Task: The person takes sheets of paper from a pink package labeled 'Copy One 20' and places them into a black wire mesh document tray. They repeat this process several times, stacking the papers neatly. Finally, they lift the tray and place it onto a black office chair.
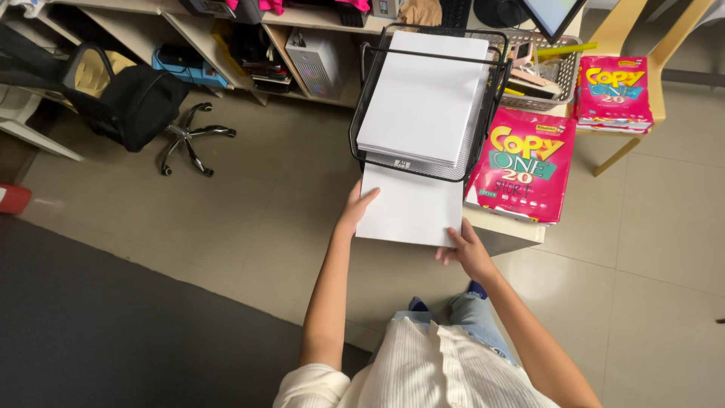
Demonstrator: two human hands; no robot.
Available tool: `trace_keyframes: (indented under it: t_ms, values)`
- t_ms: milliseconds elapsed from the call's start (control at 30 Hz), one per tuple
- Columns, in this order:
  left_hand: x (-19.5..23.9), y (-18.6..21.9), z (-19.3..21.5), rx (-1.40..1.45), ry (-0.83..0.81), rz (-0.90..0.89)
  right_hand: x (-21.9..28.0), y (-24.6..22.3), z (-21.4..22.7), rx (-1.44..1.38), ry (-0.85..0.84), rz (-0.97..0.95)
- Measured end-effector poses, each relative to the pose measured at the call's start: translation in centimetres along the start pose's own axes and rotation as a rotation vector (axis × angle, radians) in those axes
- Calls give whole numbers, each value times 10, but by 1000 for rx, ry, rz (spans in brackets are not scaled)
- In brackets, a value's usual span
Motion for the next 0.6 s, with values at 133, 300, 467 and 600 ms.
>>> trace_keyframes:
  t_ms: [133, 300, 467, 600]
  values:
    - [-12, 11, -9, 89, 24, 52, -43, 8, 29, -100, 25, 121]
    - [-7, 8, -10, 170, 77, 105, -92, 2, 48, -188, 150, 137]
    - [-8, 6, -13, 273, 132, 10, -113, -7, 43, -324, 167, 120]
    - [-21, 8, -12, 324, 196, -96, -118, -2, 44, -440, 123, 147]
Point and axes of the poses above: each hand's wrist, its own x-axis away from the middle knuckle, its own z-axis out of the back of the hand, y = z × x, the point moved 5 cm from there along -x, towards the middle knuckle, and after that the axes turned 3 degrees about -z, right-handed, at the moved point
